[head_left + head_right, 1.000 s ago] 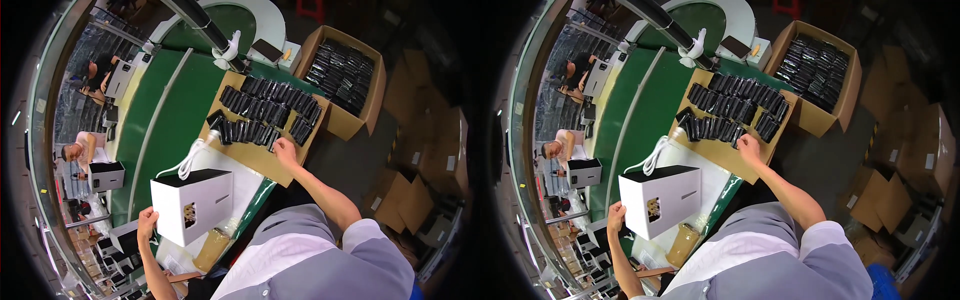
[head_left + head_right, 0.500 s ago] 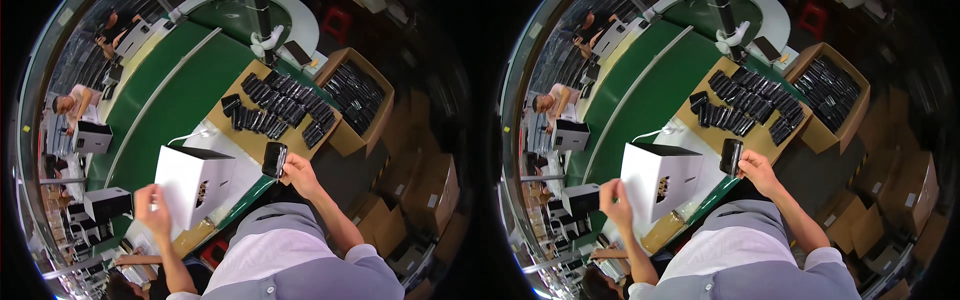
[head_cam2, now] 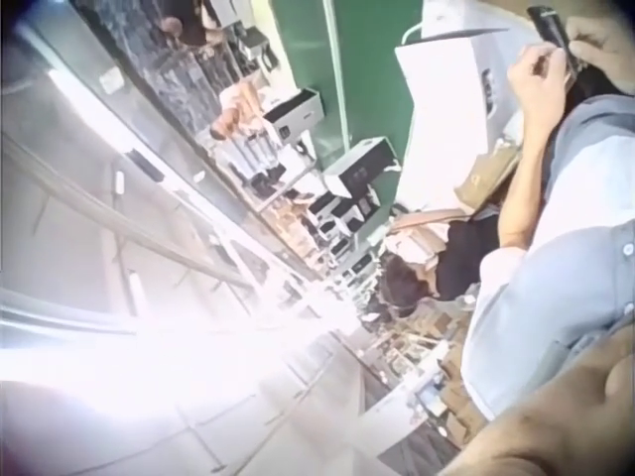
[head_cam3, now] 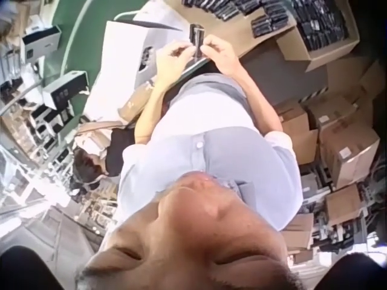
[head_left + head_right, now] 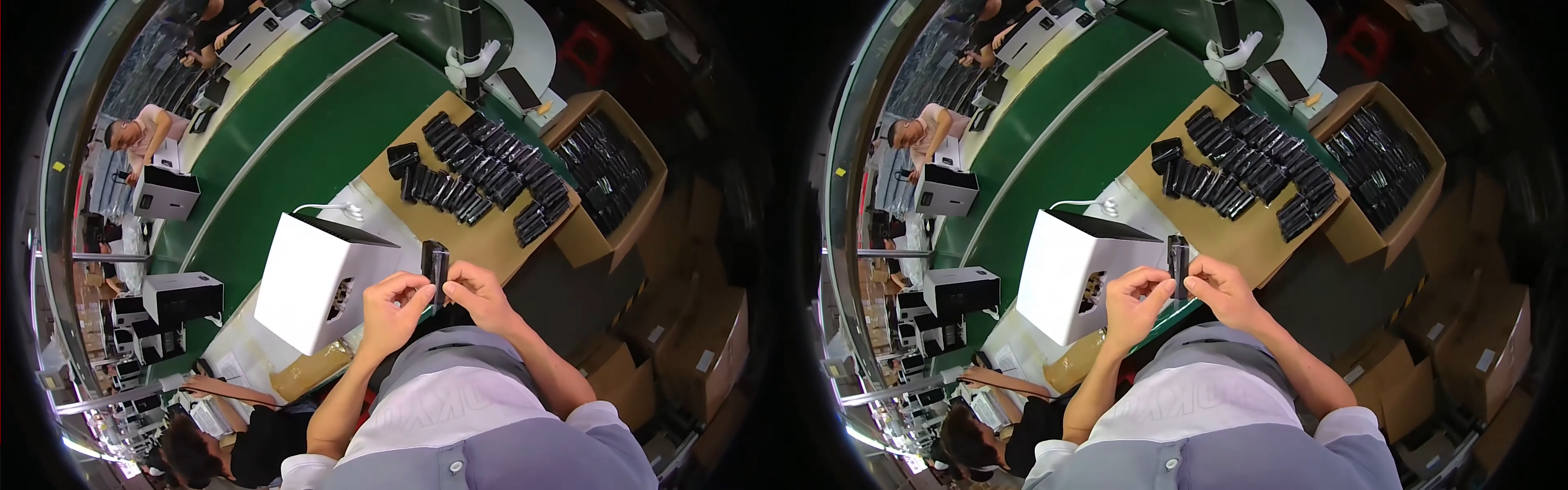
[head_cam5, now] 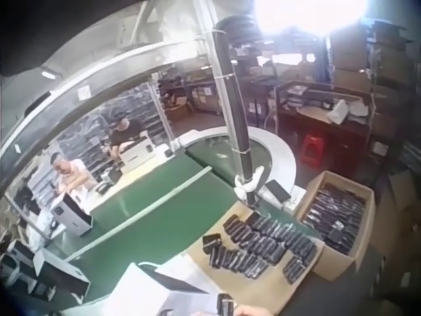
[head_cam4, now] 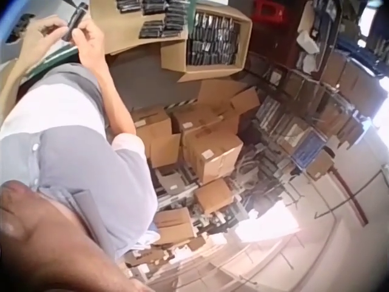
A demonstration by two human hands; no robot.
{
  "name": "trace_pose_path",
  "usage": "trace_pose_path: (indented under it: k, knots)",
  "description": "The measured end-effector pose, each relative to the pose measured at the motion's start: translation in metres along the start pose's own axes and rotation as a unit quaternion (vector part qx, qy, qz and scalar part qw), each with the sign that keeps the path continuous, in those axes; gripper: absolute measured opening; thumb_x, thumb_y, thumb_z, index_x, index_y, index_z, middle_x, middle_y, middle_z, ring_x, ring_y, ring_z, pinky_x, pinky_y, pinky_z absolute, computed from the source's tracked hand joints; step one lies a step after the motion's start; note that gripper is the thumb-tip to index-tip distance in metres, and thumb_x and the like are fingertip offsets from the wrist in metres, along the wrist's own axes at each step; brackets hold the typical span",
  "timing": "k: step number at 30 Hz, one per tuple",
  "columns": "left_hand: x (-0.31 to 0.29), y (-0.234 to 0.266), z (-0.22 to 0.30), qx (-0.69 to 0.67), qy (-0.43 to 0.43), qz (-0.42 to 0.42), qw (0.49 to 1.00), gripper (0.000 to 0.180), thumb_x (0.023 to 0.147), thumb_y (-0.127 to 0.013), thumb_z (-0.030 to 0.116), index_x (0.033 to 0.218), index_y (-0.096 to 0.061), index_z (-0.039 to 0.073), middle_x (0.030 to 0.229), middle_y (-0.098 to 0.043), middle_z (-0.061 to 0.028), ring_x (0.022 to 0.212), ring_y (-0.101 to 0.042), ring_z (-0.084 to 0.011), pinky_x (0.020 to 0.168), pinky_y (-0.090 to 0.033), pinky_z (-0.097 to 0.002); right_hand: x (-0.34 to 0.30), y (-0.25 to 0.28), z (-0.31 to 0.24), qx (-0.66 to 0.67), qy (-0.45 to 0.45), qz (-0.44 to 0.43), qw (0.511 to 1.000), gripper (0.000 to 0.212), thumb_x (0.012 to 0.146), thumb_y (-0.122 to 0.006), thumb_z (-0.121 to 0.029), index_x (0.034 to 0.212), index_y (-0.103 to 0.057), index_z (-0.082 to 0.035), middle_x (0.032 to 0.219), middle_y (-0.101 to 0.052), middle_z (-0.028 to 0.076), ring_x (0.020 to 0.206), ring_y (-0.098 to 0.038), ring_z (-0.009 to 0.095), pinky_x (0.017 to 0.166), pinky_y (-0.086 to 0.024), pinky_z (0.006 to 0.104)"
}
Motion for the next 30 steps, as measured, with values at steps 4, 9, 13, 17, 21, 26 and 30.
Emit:
trace_pose_path:
  k: [4,9,13,17,21,26,30]
  knots:
    - [0.007,-0.004,-0.014,-0.071,0.079,-0.001,0.994,0.007,0.091,-0.072,0.004,0.091,-0.071,-0.003,0.073,-0.063,0.0008,0.063,-0.056,-0.0056,0.055,-0.041,-0.0198,0.003,0.007,0.006,-0.012,-0.011,0.001,1.0,0.012,0.101,-0.057,-0.015,0.095,-0.058,-0.005,0.084,-0.062,0.002,0.077,-0.057,0.008,0.071,-0.048,0.0245]
    - [0.01,0.018,-0.029,-0.178,0.152,0.027,0.972,0.008,0.093,-0.071,0.007,0.089,-0.068,0.0,0.073,-0.062,-0.0001,0.059,-0.051,-0.0063,0.052,-0.036,-0.0198,-0.001,0.037,0.02,0.062,-0.056,0.059,0.995,0.013,0.1,-0.057,-0.014,0.09,-0.057,-0.005,0.079,-0.061,0.001,0.07,-0.057,0.008,0.065,-0.047,0.024]
    - [0.004,0.027,-0.05,-0.295,0.164,0.014,0.941,0.012,0.094,-0.07,0.01,0.086,-0.065,0.003,0.075,-0.062,-0.0019,0.057,-0.049,-0.009,0.054,-0.037,-0.0219,-0.004,0.098,0.053,-0.153,-0.055,0.111,0.98,0.017,0.096,-0.059,-0.014,0.085,-0.059,-0.002,0.077,-0.065,0.006,0.068,-0.064,0.017,0.062,-0.05,0.031]
    - [-0.005,0.019,-0.057,-0.382,0.166,-0.008,0.909,0.012,0.092,-0.073,0.011,0.088,-0.065,0.003,0.073,-0.061,-0.0012,0.056,-0.052,-0.0112,0.055,-0.041,-0.0232,0.011,0.14,0.098,-0.526,-0.085,0.125,0.837,0.014,0.091,-0.061,-0.012,0.087,-0.062,0.001,0.082,-0.068,0.016,0.072,-0.067,0.034,0.066,-0.052,0.0406]
    - [-0.012,0.019,-0.058,-0.412,0.146,-0.033,0.899,0.014,0.093,-0.073,0.014,0.087,-0.065,0.004,0.078,-0.066,-0.0047,0.059,-0.054,-0.0122,0.055,-0.042,-0.0244,0.022,0.113,0.087,-0.519,-0.022,0.159,0.839,0.017,0.088,-0.062,-0.014,0.096,-0.066,0.001,0.092,-0.07,0.02,0.08,-0.066,0.041,0.072,-0.053,0.0444]
    - [-0.014,0.012,-0.06,-0.422,0.111,-0.064,0.898,0.017,0.093,-0.073,0.018,0.09,-0.067,0.003,0.087,-0.07,-0.0077,0.063,-0.054,-0.0123,0.055,-0.038,-0.0256,0.007,0.014,0.021,0.099,-0.063,-0.026,0.993,0.036,0.107,-0.051,-0.028,0.129,-0.057,0.0,0.106,-0.065,0.007,0.094,-0.061,0.013,0.081,-0.052,0.0293]
    - [-0.017,0.009,-0.062,-0.421,0.111,-0.079,0.897,0.019,0.092,-0.074,0.02,0.096,-0.069,0.002,0.088,-0.07,-0.0073,0.065,-0.055,-0.0125,0.059,-0.042,-0.0243,0.006,-0.019,0.005,0.055,-0.058,-0.021,0.997,0.022,0.104,-0.057,-0.024,0.11,-0.059,-0.003,0.091,-0.064,0.0,0.077,-0.059,0.006,0.064,-0.049,0.0231]
Point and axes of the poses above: each hand's wrist, its own x-axis towards the middle knuckle, its own y-axis out of the back of the hand, z = x × y, the point moved 3 cm from there along x, towards the middle knuckle
